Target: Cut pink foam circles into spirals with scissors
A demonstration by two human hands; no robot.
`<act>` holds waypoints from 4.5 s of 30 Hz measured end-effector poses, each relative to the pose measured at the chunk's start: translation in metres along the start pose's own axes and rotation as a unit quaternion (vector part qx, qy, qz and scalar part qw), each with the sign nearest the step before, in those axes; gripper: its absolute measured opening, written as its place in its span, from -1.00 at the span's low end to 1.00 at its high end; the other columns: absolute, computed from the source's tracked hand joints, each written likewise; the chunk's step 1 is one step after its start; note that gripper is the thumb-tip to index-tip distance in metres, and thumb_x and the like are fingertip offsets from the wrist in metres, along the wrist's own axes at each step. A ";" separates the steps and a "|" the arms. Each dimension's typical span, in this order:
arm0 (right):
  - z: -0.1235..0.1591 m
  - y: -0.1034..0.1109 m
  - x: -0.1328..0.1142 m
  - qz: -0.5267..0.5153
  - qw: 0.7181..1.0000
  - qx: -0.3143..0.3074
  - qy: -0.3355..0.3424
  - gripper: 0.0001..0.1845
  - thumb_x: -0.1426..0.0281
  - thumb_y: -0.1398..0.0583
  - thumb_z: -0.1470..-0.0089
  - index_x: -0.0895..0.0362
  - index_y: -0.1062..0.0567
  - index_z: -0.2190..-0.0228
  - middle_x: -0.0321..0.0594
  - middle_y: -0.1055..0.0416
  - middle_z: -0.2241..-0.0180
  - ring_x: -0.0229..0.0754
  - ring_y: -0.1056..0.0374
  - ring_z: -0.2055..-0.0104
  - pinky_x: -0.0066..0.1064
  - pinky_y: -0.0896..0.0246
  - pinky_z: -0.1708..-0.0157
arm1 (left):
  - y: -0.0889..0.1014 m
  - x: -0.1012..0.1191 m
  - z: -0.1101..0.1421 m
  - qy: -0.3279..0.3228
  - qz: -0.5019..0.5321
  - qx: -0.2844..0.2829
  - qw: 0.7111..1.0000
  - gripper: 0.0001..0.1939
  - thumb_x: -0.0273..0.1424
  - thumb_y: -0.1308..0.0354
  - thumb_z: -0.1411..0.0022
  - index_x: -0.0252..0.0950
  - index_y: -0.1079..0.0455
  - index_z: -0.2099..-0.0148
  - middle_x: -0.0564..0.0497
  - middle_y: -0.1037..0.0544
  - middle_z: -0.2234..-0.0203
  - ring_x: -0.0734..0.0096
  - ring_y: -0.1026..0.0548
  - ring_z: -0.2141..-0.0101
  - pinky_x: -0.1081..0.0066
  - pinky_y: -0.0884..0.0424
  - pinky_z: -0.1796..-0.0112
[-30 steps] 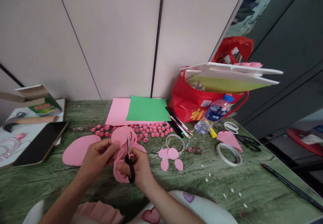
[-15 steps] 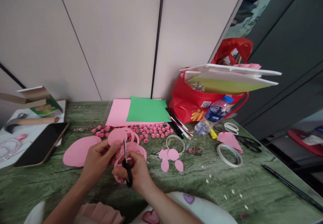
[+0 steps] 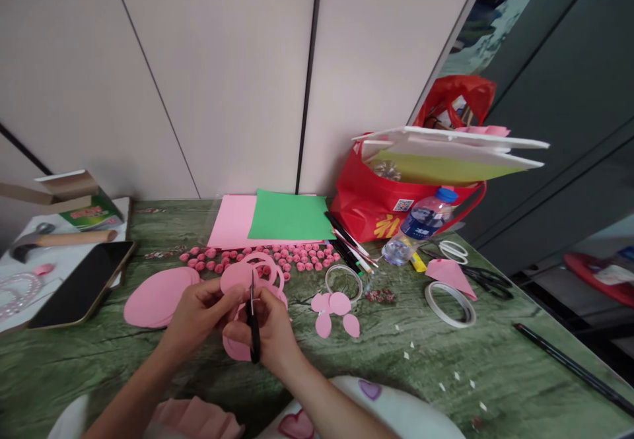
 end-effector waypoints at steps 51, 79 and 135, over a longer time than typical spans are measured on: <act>0.001 0.004 0.009 0.002 0.998 0.020 -0.054 -0.67 0.32 -0.30 0.36 0.19 -0.29 0.54 -0.44 -0.24 0.77 -0.45 -0.11 0.79 -0.63 -0.03 0.78 | 0.008 -0.004 -0.001 -0.003 0.066 0.058 0.996 -0.70 -0.29 -0.06 -0.04 -0.33 -0.16 0.63 0.19 -0.21 0.80 0.70 -0.14 0.77 0.64 -0.03 0.74; -0.001 -0.001 -0.001 -0.017 1.000 0.010 -0.014 -0.52 0.30 -0.37 0.51 0.14 -0.24 0.53 -0.42 -0.23 0.66 -0.38 -0.15 0.66 -0.54 -0.06 0.63 | -0.003 0.000 0.002 0.021 0.002 -0.005 1.000 -0.69 -0.29 -0.07 0.02 -0.35 -0.23 0.69 0.17 -0.22 0.84 0.66 -0.14 0.78 0.61 -0.04 0.74; 0.002 0.003 0.007 0.006 0.998 0.015 -0.061 -0.66 0.38 -0.32 0.42 0.19 -0.30 0.56 -0.43 -0.27 0.78 -0.45 -0.10 0.80 -0.66 0.04 0.82 | 0.012 -0.001 0.001 -0.031 0.035 0.097 0.994 -0.69 -0.29 -0.01 -0.08 -0.32 -0.18 0.63 0.18 -0.20 0.80 0.67 -0.12 0.78 0.60 -0.01 0.74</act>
Point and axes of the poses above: each hand's wrist, its own z-axis away from the middle knuckle, its own y-axis out of the back of the hand, x = y × z, the point moved 4 cm from there along -z, towards the middle knuckle
